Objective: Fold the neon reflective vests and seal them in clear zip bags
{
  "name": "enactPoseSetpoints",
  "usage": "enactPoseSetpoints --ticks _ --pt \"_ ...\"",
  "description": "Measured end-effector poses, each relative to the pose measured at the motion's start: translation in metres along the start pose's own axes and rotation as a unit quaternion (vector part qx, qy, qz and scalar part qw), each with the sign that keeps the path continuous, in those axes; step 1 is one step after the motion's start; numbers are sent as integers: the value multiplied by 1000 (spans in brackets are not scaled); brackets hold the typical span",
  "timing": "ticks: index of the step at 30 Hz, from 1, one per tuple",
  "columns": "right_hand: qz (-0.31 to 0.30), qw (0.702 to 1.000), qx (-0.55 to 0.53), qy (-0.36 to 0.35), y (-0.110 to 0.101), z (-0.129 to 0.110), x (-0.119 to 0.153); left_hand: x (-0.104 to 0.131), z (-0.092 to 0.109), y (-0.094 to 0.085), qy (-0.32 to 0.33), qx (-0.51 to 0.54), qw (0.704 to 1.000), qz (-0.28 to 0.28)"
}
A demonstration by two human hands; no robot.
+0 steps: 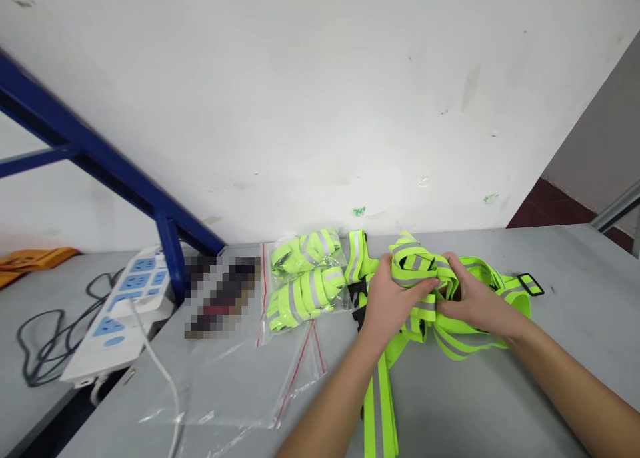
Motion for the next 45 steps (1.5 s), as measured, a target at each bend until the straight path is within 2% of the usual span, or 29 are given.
enactPoseSetpoints --ticks 3,7,10,15,18,21,25,28,31,34,37,39,42,45 --pt "-13 998 24 51 -1 16 -2 0 3 -4 -2 -32 999 9" --pt "-24 994 96 43 -3 23 -5 1 8 -14 5 -69 996 50" --pt "-31 991 126 17 -4 14 -3 1 12 -21 9 -63 995 74" --pt "-15 991 127 -25 -16 -15 4 -7 14 -35 -8 -52 998 42" --pt "-21 994 109 8 -32 -11 5 -13 1 -55 -40 8 996 77" --pt "16 990 118 75 -61 7 3 -13 -19 -71 -80 64 987 122" --pt "60 983 134 106 -95 23 4 -13 -34 -66 -103 135 978 118" --pt "67 987 112 95 -102 20 10 -14 -36 -60 -104 136 979 109" --pt "48 992 106 53 -85 -3 18 -14 -33 -53 -97 81 988 86" --pt "-2 994 106 2 -46 -42 19 -14 -24 -43 -60 -18 997 39" --pt "-72 993 78 -49 0 -82 4 -10 -14 -26 -11 -123 992 -24" --pt "-72 994 31 -74 16 -100 -17 -6 -13 -16 -4 -180 981 -66" --pt "-107 994 -16 -31 32 -97 -54 -3 -13 -9 -3 -208 973 -100" --pt "-151 985 -78 30 36 -84 -74 -3 -8 -6 17 -202 971 -125"
Point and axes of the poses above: each hand's wrist, its own x-axis away from the middle knuckle, its own y-axis out of the palm, z = x × y, the point moved 9 cm from there along -x, towards the middle knuckle, and after that the axes turned 4 degrees about y, right-handed, at the moved point
